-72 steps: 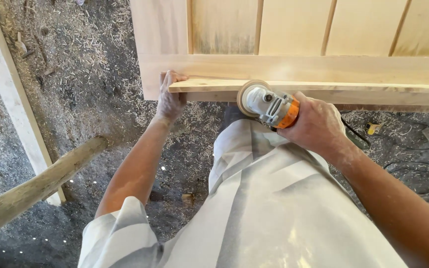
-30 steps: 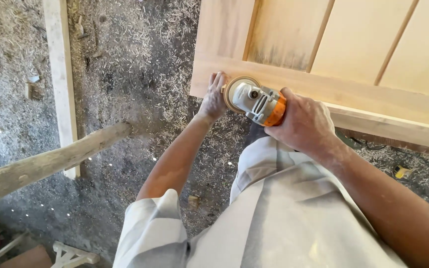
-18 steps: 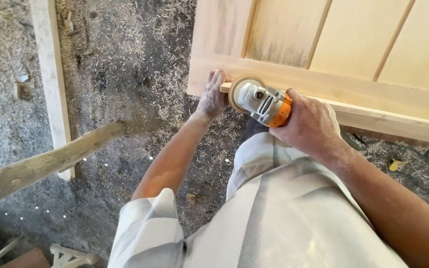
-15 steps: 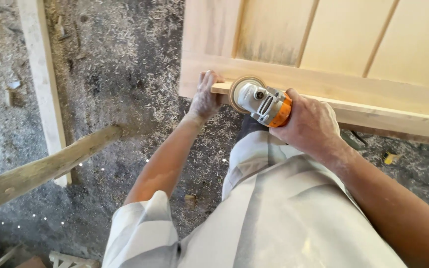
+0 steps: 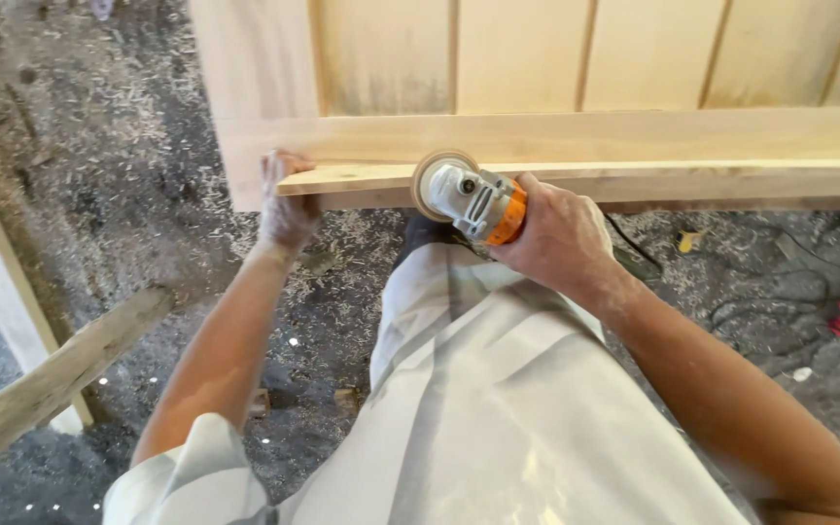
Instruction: Use an angle grinder with a sanding disc to sand the edges and surface of a wooden door panel.
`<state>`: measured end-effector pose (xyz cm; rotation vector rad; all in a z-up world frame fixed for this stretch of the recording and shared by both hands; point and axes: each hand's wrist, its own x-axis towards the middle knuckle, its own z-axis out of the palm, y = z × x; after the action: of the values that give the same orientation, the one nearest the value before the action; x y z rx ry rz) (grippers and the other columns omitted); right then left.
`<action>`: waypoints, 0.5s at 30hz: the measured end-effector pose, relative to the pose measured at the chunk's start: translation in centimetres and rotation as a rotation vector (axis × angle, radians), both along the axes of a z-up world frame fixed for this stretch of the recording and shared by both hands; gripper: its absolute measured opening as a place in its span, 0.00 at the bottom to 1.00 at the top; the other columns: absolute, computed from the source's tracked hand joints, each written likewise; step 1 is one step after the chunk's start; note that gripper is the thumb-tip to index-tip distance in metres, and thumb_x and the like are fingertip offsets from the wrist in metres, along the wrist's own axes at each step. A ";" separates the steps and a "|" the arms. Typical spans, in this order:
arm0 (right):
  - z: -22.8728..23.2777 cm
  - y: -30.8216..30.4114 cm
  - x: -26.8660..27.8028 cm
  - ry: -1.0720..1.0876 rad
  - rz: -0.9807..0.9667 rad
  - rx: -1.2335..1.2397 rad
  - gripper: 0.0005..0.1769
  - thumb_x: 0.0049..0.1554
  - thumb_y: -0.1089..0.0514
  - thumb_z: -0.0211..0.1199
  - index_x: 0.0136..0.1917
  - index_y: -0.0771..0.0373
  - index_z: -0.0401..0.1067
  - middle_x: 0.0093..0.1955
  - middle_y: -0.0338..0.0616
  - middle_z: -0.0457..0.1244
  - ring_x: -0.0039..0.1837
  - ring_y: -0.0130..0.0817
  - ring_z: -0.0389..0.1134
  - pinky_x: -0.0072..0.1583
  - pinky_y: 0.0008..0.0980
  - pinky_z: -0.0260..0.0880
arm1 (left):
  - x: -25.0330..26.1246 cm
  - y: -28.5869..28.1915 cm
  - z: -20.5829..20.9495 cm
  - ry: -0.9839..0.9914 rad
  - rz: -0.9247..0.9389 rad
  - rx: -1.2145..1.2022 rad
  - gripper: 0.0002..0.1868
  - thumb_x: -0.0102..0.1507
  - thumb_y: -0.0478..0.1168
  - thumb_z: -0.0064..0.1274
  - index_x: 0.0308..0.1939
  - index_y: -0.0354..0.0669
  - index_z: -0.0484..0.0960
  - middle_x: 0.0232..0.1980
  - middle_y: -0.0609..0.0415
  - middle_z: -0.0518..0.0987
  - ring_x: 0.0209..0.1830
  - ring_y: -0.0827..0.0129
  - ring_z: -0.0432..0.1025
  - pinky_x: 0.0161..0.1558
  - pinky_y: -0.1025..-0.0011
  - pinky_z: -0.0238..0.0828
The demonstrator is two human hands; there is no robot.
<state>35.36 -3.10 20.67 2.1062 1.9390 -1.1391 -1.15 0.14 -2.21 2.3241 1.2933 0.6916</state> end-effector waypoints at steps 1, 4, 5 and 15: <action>-0.2 -0.3 0.8 -0.011 -0.008 -0.004 0.29 0.46 0.40 0.75 0.48 0.62 0.70 0.36 0.52 0.69 0.38 0.52 0.73 0.43 0.49 0.74 | 0.6 0.0 -0.2 -0.011 -0.008 -0.004 0.10 0.69 0.30 0.51 0.50 0.41 0.65 0.43 0.49 0.68 0.48 0.60 0.66 0.54 0.58 0.64; -0.6 -0.7 2.1 0.018 0.006 0.023 0.28 0.44 0.44 0.76 0.48 0.64 0.69 0.36 0.53 0.69 0.39 0.53 0.73 0.44 0.49 0.74 | 0.3 0.2 0.0 -0.001 0.012 0.035 0.12 0.69 0.31 0.52 0.50 0.42 0.64 0.43 0.49 0.68 0.48 0.60 0.65 0.53 0.57 0.63; -0.5 -0.9 2.5 0.010 -0.014 0.000 0.26 0.45 0.45 0.75 0.46 0.63 0.70 0.37 0.53 0.69 0.40 0.52 0.73 0.44 0.49 0.74 | -0.1 0.0 -0.2 0.008 0.030 0.028 0.12 0.69 0.30 0.52 0.49 0.42 0.64 0.43 0.49 0.68 0.48 0.60 0.65 0.54 0.57 0.63; -0.9 -2.8 7.3 -0.012 -0.055 0.061 0.26 0.42 0.46 0.75 0.46 0.63 0.70 0.39 0.54 0.69 0.43 0.54 0.72 0.47 0.51 0.72 | 0.9 0.1 2.0 0.014 0.056 0.000 0.15 0.69 0.31 0.56 0.48 0.42 0.63 0.46 0.46 0.69 0.49 0.57 0.64 0.56 0.56 0.62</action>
<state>42.62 -5.88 19.80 2.2053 1.9463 -1.0873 -0.27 0.23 -0.19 2.3043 1.3694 0.6951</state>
